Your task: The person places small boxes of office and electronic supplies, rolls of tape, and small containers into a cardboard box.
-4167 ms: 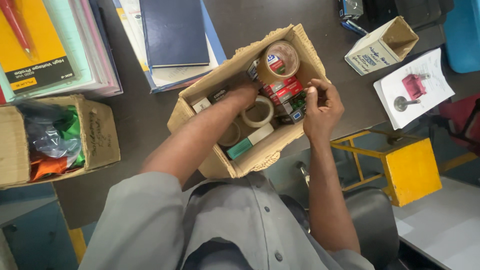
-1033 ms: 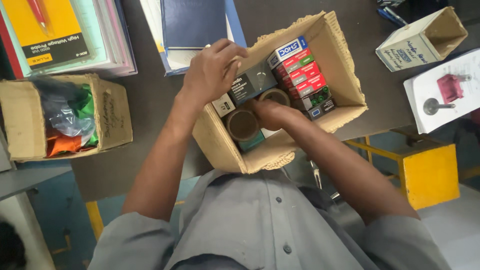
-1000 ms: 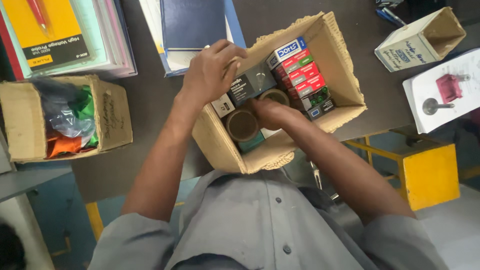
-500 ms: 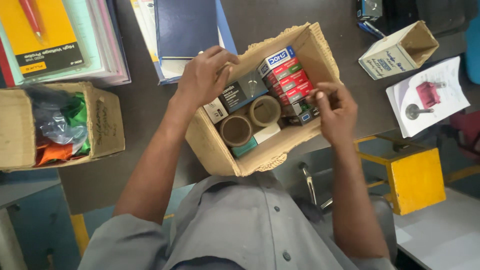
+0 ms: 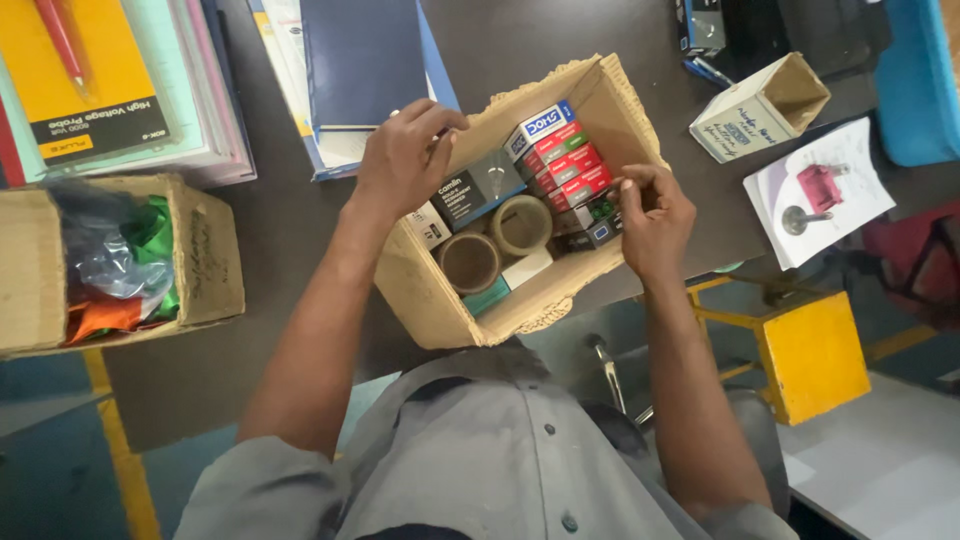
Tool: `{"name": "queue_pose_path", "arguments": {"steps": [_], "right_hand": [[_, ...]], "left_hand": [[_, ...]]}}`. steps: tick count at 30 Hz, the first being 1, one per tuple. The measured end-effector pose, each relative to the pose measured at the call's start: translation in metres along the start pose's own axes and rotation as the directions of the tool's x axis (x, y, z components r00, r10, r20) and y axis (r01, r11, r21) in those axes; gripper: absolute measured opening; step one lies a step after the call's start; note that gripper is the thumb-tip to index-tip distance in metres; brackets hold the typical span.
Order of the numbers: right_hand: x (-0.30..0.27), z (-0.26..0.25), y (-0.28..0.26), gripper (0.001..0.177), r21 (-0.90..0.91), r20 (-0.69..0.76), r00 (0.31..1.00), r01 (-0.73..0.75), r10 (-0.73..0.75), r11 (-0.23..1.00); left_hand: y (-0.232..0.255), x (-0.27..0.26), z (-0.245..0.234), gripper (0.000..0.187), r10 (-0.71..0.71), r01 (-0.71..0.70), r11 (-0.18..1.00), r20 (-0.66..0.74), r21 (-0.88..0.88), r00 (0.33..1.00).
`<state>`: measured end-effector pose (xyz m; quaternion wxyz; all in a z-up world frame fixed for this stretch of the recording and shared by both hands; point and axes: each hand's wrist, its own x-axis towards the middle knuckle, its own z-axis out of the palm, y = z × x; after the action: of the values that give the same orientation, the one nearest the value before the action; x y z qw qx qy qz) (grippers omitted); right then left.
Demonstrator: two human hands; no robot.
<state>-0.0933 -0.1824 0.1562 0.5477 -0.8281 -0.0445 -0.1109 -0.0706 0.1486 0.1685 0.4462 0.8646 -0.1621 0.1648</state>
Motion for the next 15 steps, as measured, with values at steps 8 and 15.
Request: {"name": "queue_pose_path", "arguments": {"steps": [8,15], "right_hand": [[0.001,-0.006,0.009,0.009,0.183,-0.120,0.985,-0.104,0.127,0.978],[-0.001,-0.013,0.012,0.010,0.232,-0.150,0.983,-0.067,0.103,0.970]], "left_hand": [[-0.004,0.000,0.001,0.011,0.026,-0.025,1.000,-0.089,0.008,0.996],[-0.001,-0.002,-0.003,0.014,0.003,-0.009,0.991,-0.050,-0.132,0.999]]}}
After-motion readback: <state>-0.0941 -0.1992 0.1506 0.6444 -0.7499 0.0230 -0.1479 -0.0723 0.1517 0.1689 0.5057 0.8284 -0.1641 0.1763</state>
